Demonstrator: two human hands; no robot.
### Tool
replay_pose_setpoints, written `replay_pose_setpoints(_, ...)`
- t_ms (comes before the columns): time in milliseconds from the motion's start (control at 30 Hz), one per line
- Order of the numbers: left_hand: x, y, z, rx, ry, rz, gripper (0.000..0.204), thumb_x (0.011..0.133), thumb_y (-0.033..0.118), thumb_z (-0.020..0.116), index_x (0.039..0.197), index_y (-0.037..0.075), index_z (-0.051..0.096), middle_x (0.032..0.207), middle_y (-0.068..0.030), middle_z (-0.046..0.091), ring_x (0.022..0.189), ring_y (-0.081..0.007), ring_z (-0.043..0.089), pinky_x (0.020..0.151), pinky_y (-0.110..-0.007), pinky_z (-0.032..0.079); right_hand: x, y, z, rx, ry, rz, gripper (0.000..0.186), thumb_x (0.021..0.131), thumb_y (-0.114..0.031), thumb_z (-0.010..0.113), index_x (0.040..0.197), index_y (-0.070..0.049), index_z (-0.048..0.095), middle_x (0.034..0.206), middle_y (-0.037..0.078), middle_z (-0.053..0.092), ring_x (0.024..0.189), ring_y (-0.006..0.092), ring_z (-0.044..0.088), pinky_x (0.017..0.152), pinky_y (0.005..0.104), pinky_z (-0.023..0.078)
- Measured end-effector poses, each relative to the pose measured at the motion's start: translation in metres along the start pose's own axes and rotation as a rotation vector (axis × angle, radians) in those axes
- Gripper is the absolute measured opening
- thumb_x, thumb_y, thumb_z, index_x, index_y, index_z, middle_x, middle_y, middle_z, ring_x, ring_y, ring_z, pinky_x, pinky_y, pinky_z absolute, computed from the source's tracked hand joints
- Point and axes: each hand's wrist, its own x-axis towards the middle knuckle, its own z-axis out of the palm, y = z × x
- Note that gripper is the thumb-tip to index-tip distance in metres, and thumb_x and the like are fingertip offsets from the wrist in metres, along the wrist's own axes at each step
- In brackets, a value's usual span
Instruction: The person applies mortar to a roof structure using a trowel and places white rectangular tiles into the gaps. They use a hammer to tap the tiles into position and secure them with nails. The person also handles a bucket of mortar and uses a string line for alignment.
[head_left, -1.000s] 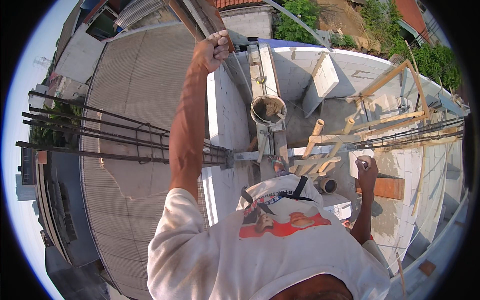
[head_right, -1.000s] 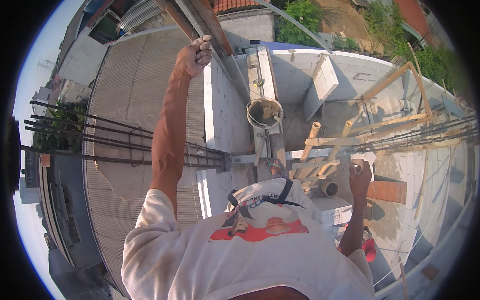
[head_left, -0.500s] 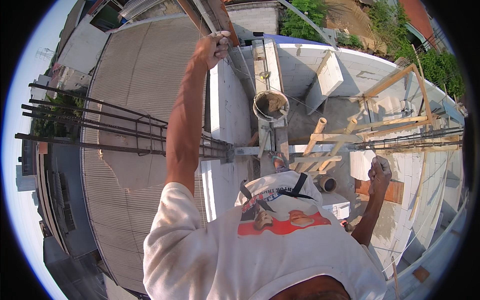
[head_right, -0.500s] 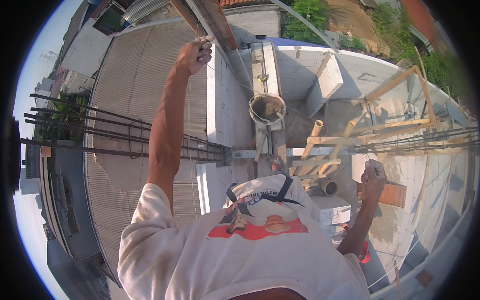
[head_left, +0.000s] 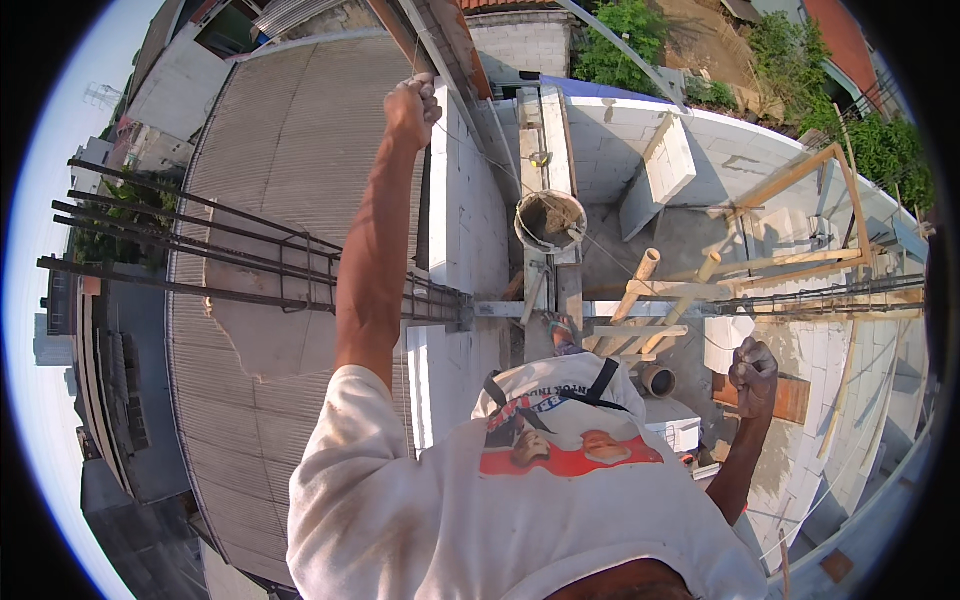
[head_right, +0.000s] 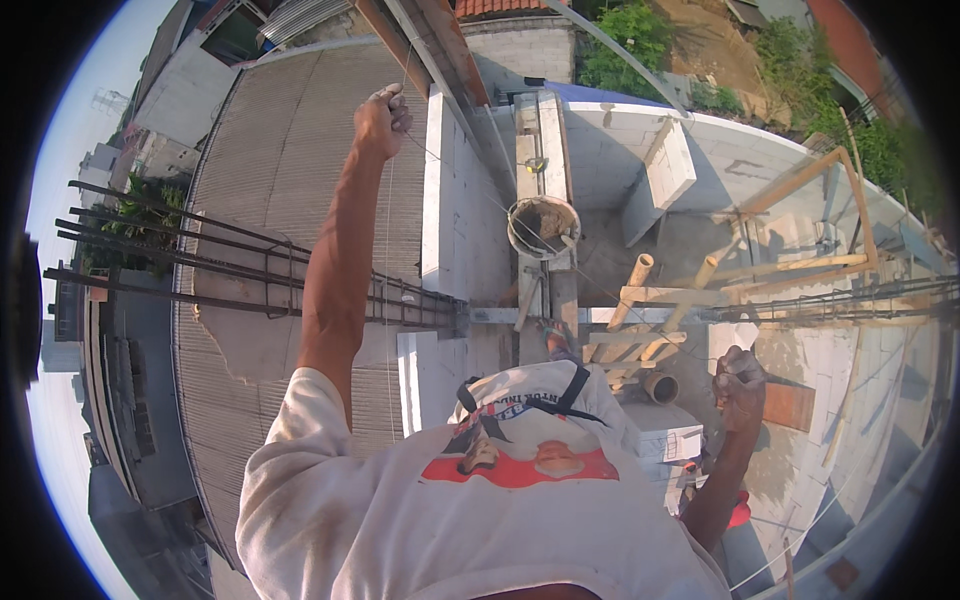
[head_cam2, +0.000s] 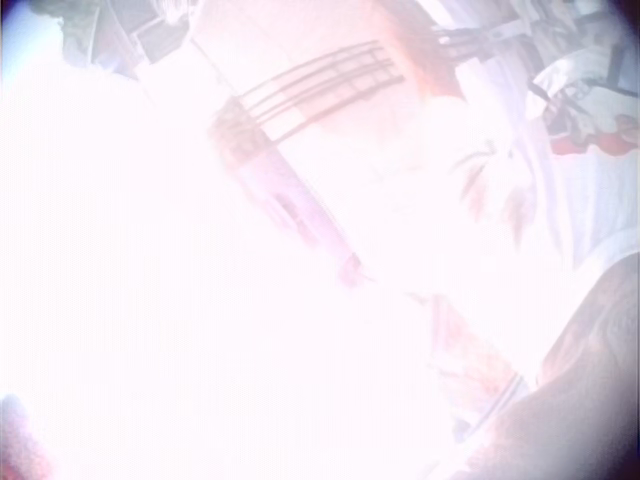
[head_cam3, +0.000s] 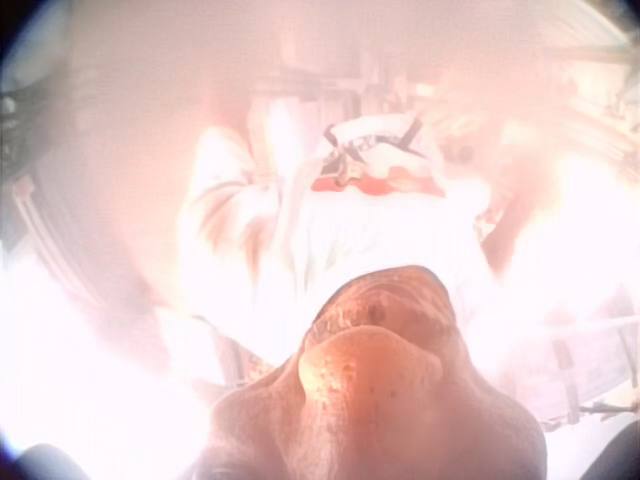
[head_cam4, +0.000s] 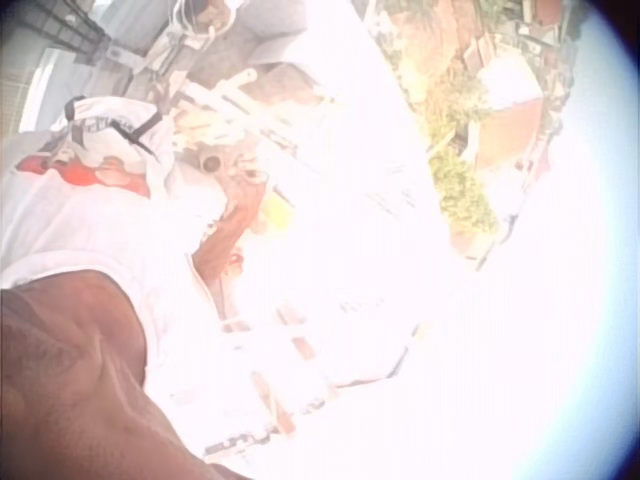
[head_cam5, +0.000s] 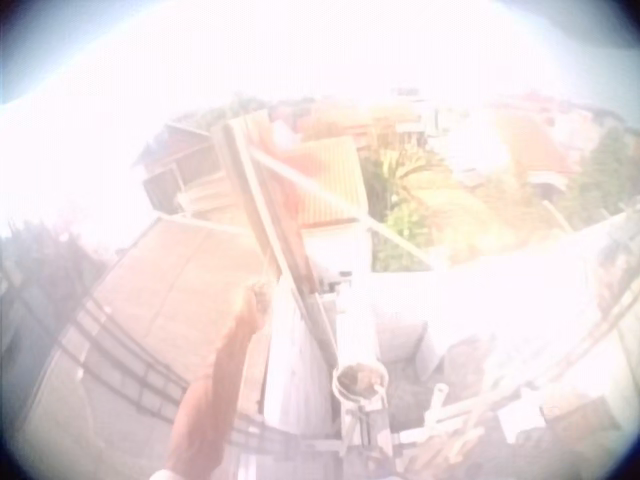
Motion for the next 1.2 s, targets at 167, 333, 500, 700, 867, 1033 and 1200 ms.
replay_pose_setpoints(167, 0.019, 0.007, -0.009, -0.617, 0.006, -0.157, 0.021, 0.109, 0.005, 0.032, 0.106, 0.003, 0.053, 0.069, 0.0039, 0.038, 0.052, -0.0085, 0.025, 0.043, -0.024, 0.025, 0.008, 0.042, 0.003, -1.008, -0.206, 0.123, 0.023, 0.081, -0.007, 0.083, 0.094, -0.002, 0.065, 0.083, 0.003, 0.063, 0.068, 0.0125, 0.058, 0.064, 0.0250, 0.047)
replay_pose_setpoints(333, -0.006, 0.001, -0.004, -0.164, -0.364, -0.324, 0.023, 0.108, 0.004, 0.030, 0.107, 0.001, 0.052, 0.072, 0.0022, 0.037, 0.057, -0.0083, 0.028, 0.046, -0.024, 0.026, 0.026, 0.019, -0.052, -0.278, 0.127, 0.143, 0.024, 0.082, -0.010, 0.085, 0.096, -0.001, 0.066, 0.083, 0.006, 0.066, 0.071, 0.0155, 0.060, 0.063, 0.0314, 0.049)
replay_pose_setpoints(500, 0.023, -0.014, -0.023, -0.407, 0.263, 0.009, 0.021, 0.107, 0.003, 0.030, 0.110, 0.000, 0.051, 0.072, 0.0020, 0.035, 0.057, -0.0088, 0.028, 0.048, -0.024, 0.027, 0.017, -0.027, 0.005, 0.421, -0.368, 0.019, 0.030, 0.082, -0.016, 0.086, 0.097, 0.001, 0.068, 0.089, 0.011, 0.067, 0.079, 0.0196, 0.064, 0.062, 0.0393, 0.052)
replay_pose_setpoints(700, 0.044, 0.004, -0.034, -0.511, -0.151, -0.106, 0.023, 0.106, 0.005, 0.030, 0.101, 0.002, 0.052, 0.072, 0.0022, 0.039, 0.057, -0.0079, 0.029, 0.049, -0.023, 0.029, 0.017, -0.031, 0.067, -1.362, -0.619, 0.082, 0.027, 0.079, -0.014, 0.084, 0.098, 0.000, 0.071, 0.102, 0.020, 0.068, 0.092, 0.0358, 0.068, 0.079, 0.0465, 0.055)
replay_pose_setpoints(867, -0.001, 0.011, 0.024, 0.132, -0.332, -0.108, 0.021, 0.107, 0.006, 0.036, 0.106, 0.003, 0.056, 0.071, 0.0027, 0.044, 0.056, -0.0088, 0.030, 0.049, -0.023, 0.030, 0.046, 0.001, -0.030, -0.398, 0.346, 0.049, 0.028, 0.082, -0.011, 0.083, 0.107, -0.003, 0.072, 0.097, 0.016, 0.069, 0.092, 0.0340, 0.066, 0.079, 0.0442, 0.052)
replay_pose_setpoints(1033, 0.033, 0.014, -0.006, -0.406, 0.339, 0.081, 0.018, 0.110, 0.009, 0.034, 0.113, 0.001, 0.051, 0.074, 0.0012, 0.043, 0.057, -0.0089, 0.030, 0.050, -0.025, 0.030, 0.028, -0.023, 0.006, -0.047, -0.582, 0.086, 0.030, 0.082, -0.009, 0.084, 0.109, -0.001, 0.073, 0.091, 0.010, 0.069, 0.087, 0.0243, 0.066, 0.072, 0.0387, 0.052)
replay_pose_setpoints(1200, 0.036, 0.017, -0.011, -0.457, -0.248, -0.230, 0.020, 0.110, 0.010, 0.035, 0.108, -0.001, 0.051, 0.073, 0.0004, 0.043, 0.056, -0.0093, 0.028, 0.050, -0.026, 0.030, 0.037, 0.017, -0.022, -0.871, -0.096, -0.064, 0.025, 0.082, -0.007, 0.083, 0.104, -0.001, 0.074, 0.087, 0.007, 0.068, 0.082, 0.0191, 0.065, 0.068, 0.0351, 0.052)
